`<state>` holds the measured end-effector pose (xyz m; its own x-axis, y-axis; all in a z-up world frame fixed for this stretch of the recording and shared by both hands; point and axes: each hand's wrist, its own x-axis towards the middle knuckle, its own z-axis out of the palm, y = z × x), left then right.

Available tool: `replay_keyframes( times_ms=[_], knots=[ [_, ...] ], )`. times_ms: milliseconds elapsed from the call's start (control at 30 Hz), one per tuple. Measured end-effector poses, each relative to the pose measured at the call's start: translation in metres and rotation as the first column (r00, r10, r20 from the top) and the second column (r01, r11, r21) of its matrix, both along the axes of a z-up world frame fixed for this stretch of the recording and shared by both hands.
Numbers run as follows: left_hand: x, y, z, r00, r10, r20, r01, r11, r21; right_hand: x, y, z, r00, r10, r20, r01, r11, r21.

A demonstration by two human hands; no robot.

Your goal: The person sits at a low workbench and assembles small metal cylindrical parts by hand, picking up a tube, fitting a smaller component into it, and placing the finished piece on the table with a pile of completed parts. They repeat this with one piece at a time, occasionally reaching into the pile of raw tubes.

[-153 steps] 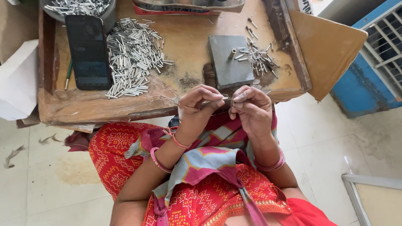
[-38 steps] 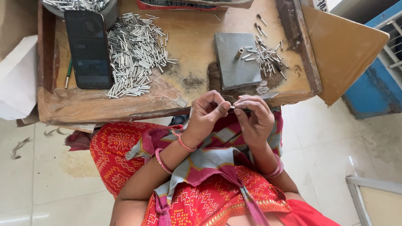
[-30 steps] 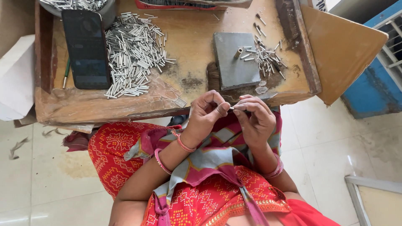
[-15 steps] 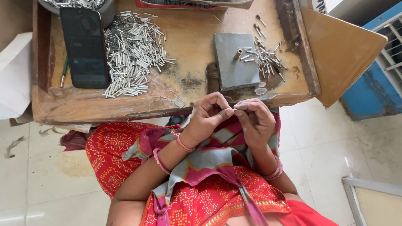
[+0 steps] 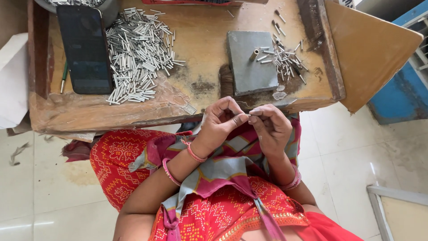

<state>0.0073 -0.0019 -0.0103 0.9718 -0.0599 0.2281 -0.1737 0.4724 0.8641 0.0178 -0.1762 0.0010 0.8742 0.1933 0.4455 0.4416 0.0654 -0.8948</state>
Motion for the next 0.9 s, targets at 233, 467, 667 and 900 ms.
replay_keyframes(
  times_ms=[233,467,667,900],
  knots=[
    [0.000,0.000,-0.003,1.000,0.014,-0.005,-0.014,1.000,0.016,0.001,0.000,-0.012,1.000,-0.002,-0.011,0.002,1.000,0.019],
    [0.000,0.000,-0.002,1.000,0.018,-0.009,-0.018,1.000,-0.006,-0.001,0.003,-0.012,1.000,-0.006,-0.030,0.007,0.999,0.036],
    [0.000,0.000,-0.001,1.000,0.019,-0.018,-0.020,1.000,-0.018,0.000,0.004,-0.014,0.998,0.060,-0.033,-0.058,0.996,0.063],
    [0.000,-0.001,-0.004,0.999,0.034,-0.016,-0.034,0.999,-0.006,0.003,0.003,-0.023,0.993,0.087,-0.076,-0.080,0.993,0.091]
  ],
)
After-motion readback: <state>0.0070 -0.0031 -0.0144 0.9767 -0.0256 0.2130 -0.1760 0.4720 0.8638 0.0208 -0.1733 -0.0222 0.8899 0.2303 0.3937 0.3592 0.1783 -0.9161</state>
